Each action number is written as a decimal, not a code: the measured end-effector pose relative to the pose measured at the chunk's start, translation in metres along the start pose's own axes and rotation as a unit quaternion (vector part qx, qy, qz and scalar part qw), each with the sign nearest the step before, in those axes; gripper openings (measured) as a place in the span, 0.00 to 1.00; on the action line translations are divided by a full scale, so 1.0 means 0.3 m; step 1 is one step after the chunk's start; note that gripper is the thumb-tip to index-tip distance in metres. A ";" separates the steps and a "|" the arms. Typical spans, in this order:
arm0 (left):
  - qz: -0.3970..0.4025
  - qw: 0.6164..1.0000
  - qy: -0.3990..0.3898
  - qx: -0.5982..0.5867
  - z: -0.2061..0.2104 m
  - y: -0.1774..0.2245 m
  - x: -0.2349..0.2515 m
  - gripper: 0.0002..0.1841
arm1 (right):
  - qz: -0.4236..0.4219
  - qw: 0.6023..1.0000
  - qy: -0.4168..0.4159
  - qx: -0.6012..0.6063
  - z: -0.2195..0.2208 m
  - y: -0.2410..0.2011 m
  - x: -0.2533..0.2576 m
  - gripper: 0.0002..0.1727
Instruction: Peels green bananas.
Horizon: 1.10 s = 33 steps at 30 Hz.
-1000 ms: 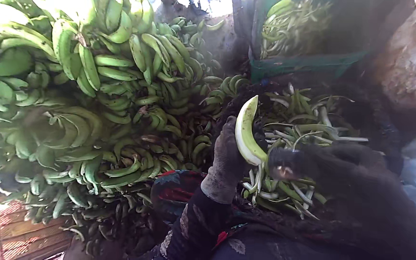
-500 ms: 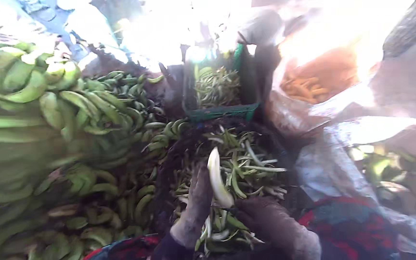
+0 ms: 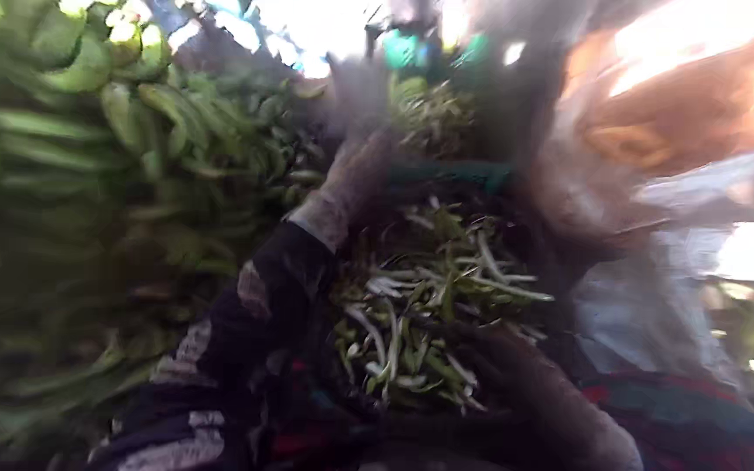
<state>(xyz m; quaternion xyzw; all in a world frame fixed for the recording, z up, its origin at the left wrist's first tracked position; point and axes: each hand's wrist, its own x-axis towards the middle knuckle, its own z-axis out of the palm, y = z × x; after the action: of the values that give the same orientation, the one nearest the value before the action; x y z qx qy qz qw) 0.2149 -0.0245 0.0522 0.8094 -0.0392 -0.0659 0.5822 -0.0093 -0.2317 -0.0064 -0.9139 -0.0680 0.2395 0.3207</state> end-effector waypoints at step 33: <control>-0.344 0.808 -0.035 0.477 -0.538 -1.332 -0.330 0.51 | 0.114 0.949 -0.242 -0.167 0.403 -0.016 0.237 0.43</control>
<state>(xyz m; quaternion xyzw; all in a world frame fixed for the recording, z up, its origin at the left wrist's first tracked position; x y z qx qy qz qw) 0.1362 0.2682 -0.2699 0.9430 0.1949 -0.2629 0.0602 -0.0051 -0.1412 -0.1136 -0.8705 -0.0782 0.4738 0.1081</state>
